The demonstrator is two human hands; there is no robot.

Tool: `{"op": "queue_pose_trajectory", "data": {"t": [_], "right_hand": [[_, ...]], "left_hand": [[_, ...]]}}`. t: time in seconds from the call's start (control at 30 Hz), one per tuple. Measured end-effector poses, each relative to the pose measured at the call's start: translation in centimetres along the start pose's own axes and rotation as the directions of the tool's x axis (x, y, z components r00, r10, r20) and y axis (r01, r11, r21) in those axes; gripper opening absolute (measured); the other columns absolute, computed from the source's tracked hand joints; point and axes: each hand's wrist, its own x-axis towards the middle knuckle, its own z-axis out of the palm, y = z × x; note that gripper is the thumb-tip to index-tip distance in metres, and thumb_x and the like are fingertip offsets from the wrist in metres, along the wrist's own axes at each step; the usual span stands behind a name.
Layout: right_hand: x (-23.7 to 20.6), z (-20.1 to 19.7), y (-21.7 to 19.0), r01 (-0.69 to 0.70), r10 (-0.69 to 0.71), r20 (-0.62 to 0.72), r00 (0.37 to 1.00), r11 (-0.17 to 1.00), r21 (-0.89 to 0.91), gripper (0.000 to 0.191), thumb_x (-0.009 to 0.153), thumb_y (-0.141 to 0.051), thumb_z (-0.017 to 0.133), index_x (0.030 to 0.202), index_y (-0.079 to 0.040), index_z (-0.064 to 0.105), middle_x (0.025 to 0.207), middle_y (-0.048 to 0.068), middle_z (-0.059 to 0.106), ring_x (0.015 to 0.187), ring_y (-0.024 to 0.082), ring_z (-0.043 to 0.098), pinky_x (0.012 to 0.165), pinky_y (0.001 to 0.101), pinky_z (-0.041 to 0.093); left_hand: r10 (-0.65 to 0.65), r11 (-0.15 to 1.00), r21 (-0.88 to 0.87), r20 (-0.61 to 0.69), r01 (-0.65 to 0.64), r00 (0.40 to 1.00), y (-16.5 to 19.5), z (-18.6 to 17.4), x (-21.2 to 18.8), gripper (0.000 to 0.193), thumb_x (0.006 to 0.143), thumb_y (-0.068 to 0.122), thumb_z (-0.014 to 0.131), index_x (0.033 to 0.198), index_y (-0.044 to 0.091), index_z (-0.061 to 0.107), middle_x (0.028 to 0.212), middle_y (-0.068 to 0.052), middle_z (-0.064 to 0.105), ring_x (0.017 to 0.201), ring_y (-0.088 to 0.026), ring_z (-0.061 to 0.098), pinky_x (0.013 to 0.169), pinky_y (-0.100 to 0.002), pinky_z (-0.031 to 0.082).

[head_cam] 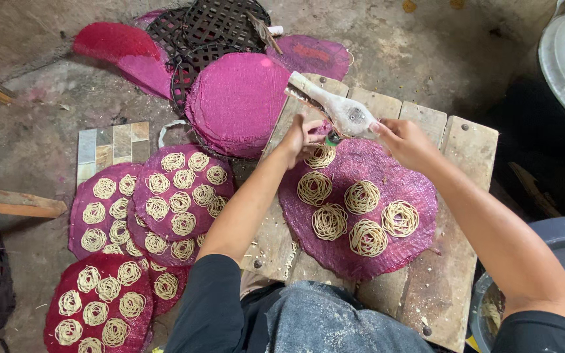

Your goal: The person sits at a low wooden board and uses a hand-held noodle press to extrude dough into noodle nests on round pink mats. They scoop dough from a basin into the press with a stick, press the noodles out, place the finished nest aside, and cover completed nests with a cloth.

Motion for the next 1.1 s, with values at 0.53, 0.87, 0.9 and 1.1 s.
{"op": "queue_pose_trajectory", "data": {"t": [0.53, 0.87, 0.9, 1.1], "right_hand": [[-6.7, 3.6, 4.4, 0.201, -0.033, -0.249, 0.968, 0.697, 0.688, 0.064, 0.103, -0.061, 0.045, 0.110, 0.000, 0.062, 0.071, 0.002, 0.056, 0.055, 0.011, 0.050, 0.045, 0.0261, 0.043], [-23.0, 9.7, 13.5, 0.511, 0.085, -0.588, 0.804, 0.407, 0.757, 0.078, 0.096, -0.085, 0.045, 0.078, -0.009, 0.040, 0.060, 0.000, 0.041, 0.045, 0.011, 0.040, 0.040, 0.0259, 0.033], [-24.5, 10.0, 14.5, 0.520, 0.121, -0.607, 0.785, 0.405, 0.752, 0.077, 0.100, -0.082, 0.047, 0.079, -0.009, 0.039, 0.060, -0.001, 0.040, 0.046, 0.011, 0.040, 0.041, 0.0261, 0.033], [-29.7, 10.3, 17.7, 0.560, 0.143, -0.697, 0.703, 0.493, 0.665, 0.072, 0.106, -0.073, 0.054, 0.107, 0.000, 0.054, 0.076, 0.004, 0.051, 0.058, 0.014, 0.051, 0.049, 0.0261, 0.039]], "left_hand": [[0.495, 0.117, 0.992, -0.107, 0.056, 0.862, -2.5, -1.6, -5.2, 0.072, 0.100, 0.020, 0.052, 0.168, 0.018, 0.029, 0.089, -0.010, 0.081, 0.065, -0.021, 0.071, 0.062, -0.036, 0.056], [0.900, 0.013, 0.965, -0.125, 0.262, 0.417, -12.4, -6.3, -15.2, 0.055, 0.095, 0.033, 0.056, 0.147, 0.016, 0.049, 0.109, -0.006, 0.077, 0.101, -0.024, 0.075, 0.084, -0.041, 0.055], [0.918, -0.090, 0.894, -0.096, 0.439, 0.385, -12.8, -6.5, -16.1, 0.058, 0.095, 0.041, 0.054, 0.145, 0.014, 0.047, 0.110, -0.004, 0.078, 0.100, -0.022, 0.075, 0.088, -0.046, 0.053], [0.535, 0.743, 0.669, -0.581, -0.015, 0.613, -9.6, -3.3, -21.3, 0.056, 0.104, 0.036, 0.048, 0.153, 0.011, 0.043, 0.101, -0.003, 0.079, 0.104, -0.024, 0.070, 0.117, -0.052, 0.032]]}}
